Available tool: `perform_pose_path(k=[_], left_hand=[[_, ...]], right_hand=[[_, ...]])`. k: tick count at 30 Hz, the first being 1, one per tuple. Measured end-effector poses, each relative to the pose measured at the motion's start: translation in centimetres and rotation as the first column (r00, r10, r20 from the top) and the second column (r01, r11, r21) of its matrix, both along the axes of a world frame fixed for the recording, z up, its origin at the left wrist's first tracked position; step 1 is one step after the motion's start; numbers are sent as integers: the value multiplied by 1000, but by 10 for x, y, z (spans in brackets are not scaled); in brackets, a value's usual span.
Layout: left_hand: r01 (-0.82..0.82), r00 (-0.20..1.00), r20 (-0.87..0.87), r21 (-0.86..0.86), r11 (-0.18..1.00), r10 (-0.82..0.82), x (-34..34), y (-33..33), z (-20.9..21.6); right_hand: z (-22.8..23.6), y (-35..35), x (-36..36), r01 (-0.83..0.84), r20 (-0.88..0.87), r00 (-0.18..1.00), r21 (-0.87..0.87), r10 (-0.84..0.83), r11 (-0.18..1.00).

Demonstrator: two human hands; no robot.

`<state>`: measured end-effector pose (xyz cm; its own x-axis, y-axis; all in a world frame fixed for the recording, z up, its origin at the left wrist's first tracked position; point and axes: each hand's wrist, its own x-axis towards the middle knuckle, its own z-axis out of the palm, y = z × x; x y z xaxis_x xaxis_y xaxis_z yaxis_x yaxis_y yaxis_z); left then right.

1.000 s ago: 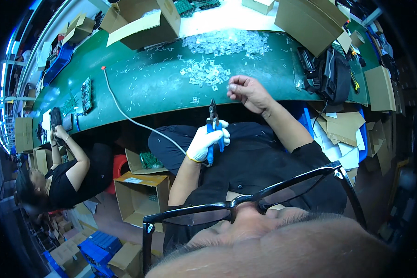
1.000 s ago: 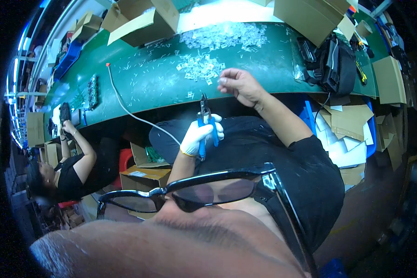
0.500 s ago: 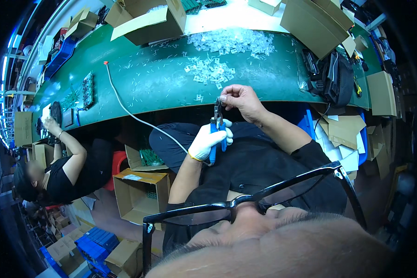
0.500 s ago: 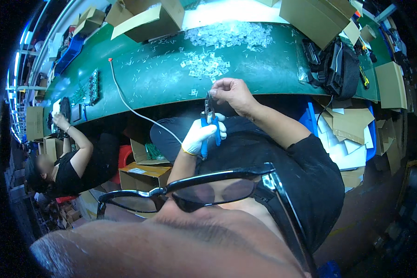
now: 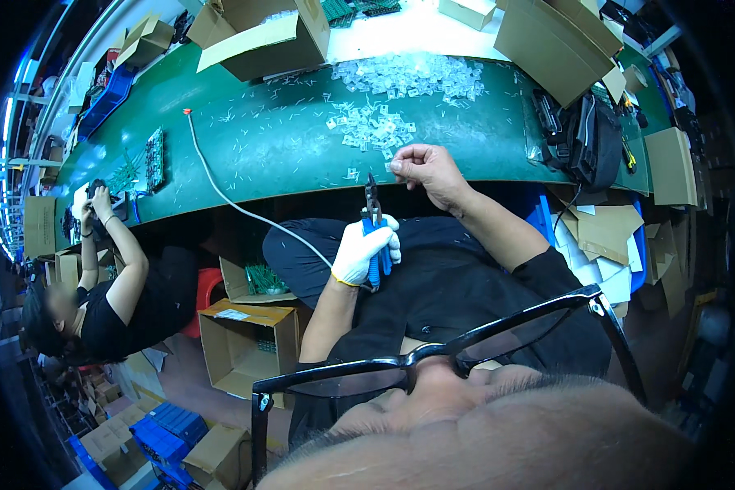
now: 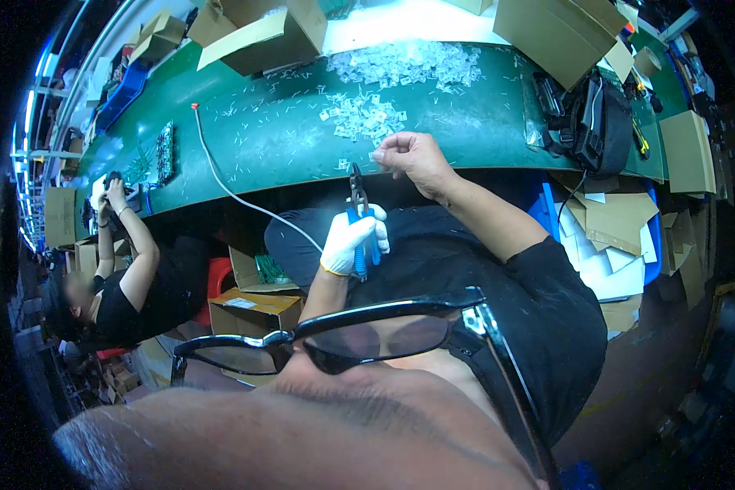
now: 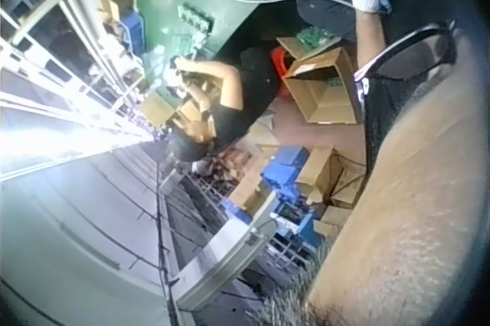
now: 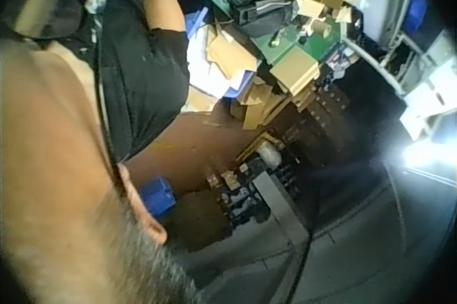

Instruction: The person repeatedly picks up small components from the table by hand and trims them using pliers.

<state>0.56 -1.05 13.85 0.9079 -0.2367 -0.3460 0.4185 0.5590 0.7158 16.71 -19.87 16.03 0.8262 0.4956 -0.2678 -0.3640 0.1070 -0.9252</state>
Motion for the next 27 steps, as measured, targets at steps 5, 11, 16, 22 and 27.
perform_pose_path(k=[5,11,16,22,27], left_hand=[[50,997,-63,-40,998,-53,-11,-7,-3],[53,998,-44,6,999,-52,-16,-5,-2],[45,999,-16,-29,999,-45,-16,-5,-7],[90,995,-29,-26,996,-90,-10,-6,-10],[99,995,-24,-1,995,-99,-10,-5,-8]], right_hand=[[-21,5,37,112,430,900,-381,69,918],[-9,7,52,331,734,653,-499,187,801],[-6,-28,88,617,831,492,-543,259,569],[-15,-54,128,657,746,590,-666,309,354],[-26,-63,123,709,864,445,-501,237,497]])
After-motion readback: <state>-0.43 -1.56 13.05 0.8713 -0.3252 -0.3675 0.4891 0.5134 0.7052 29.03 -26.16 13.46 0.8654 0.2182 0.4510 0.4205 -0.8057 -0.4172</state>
